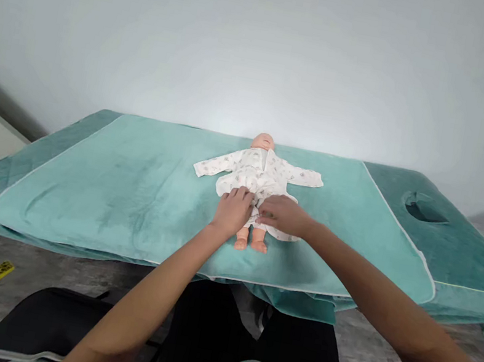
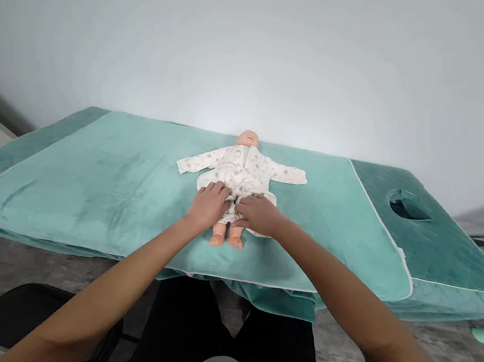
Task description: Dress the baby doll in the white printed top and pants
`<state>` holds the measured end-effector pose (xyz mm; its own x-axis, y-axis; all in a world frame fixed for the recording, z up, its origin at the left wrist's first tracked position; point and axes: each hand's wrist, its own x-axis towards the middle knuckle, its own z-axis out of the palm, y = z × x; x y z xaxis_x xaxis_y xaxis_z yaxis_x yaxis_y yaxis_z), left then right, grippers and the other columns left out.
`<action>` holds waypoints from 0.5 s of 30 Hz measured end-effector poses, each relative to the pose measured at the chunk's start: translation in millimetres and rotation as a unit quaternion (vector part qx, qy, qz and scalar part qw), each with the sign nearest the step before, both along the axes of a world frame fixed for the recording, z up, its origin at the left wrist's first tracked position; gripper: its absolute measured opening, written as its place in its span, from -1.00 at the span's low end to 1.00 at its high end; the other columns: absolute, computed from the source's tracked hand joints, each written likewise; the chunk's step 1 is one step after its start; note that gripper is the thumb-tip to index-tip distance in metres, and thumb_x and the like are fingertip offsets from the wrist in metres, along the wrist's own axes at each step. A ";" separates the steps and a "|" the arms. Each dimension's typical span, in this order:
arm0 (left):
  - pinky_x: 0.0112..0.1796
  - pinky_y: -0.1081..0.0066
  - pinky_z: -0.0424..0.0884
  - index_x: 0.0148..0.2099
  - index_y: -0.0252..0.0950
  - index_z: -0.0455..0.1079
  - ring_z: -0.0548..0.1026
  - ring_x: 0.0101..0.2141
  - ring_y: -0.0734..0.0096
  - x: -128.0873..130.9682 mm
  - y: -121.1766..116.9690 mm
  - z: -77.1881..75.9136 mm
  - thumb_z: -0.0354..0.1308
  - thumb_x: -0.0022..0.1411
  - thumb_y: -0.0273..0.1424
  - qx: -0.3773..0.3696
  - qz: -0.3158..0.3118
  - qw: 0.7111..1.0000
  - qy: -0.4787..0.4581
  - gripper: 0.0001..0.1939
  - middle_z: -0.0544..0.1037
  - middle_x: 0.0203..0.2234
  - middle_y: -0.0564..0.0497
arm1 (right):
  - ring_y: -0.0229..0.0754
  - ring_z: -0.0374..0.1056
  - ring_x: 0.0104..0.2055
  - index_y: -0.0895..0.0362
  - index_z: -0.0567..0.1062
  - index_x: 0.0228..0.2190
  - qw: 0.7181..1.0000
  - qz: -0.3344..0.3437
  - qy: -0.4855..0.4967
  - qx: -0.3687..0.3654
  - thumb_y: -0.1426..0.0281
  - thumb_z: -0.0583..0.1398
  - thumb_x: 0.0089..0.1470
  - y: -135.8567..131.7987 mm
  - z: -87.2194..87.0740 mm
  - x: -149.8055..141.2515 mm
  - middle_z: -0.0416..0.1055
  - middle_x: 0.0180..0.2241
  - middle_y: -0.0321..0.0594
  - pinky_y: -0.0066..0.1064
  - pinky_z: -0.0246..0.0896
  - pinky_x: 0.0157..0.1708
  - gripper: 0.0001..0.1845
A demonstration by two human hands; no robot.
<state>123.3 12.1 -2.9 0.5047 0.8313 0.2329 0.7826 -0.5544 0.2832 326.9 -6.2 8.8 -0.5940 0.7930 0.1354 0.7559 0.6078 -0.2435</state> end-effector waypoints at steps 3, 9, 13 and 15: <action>0.07 -0.02 0.31 -0.04 -0.30 0.42 0.41 0.04 -0.04 5.7 7.7 14.0 -0.03 0.33 -0.48 -0.005 0.020 0.999 -0.025 -0.76 0.47 -0.06 -0.27 | -0.06 0.39 -0.18 0.14 0.49 -0.09 0.995 0.008 -0.103 -0.006 0.18 0.25 0.19 -10.4 -13.3 5.3 0.51 -0.20 -0.08 -0.25 0.12 -0.12 -0.66; -0.03 0.10 0.38 -0.17 -0.19 0.34 0.48 -0.16 0.10 -3.0 16.2 72.8 0.04 0.22 -0.53 -0.034 0.063 0.949 -0.308 -0.83 0.51 -0.29 -0.06 | -0.09 0.35 -0.35 0.07 0.54 -0.33 0.998 -0.003 -0.038 -0.041 0.16 0.38 -0.01 -11.2 34.6 19.3 0.49 -0.44 -0.22 -0.25 0.12 -0.16 -0.71; 0.08 0.13 0.32 -0.12 -0.24 0.39 0.45 -0.03 0.13 -13.0 5.1 132.4 0.06 0.16 -0.63 0.011 0.032 0.918 -0.395 -0.72 0.52 -0.15 -0.08 | -0.20 0.29 -0.42 0.08 0.49 -0.47 0.989 -0.006 0.130 -0.072 0.04 0.28 0.11 -13.9 120.8 17.7 0.38 -0.53 -0.31 -0.35 0.10 -0.32 -0.63; 0.13 0.17 0.30 -0.04 -0.27 0.42 0.44 0.02 0.18 -13.2 -6.7 157.8 0.11 0.23 -0.56 -0.009 -0.018 0.896 -0.444 -0.74 0.51 -0.04 -0.08 | -0.22 0.31 -0.37 0.12 0.48 -0.47 0.968 -0.019 0.238 -0.081 0.04 0.28 0.11 -16.5 160.6 9.8 0.36 -0.51 -0.33 -0.40 0.11 -0.34 -0.60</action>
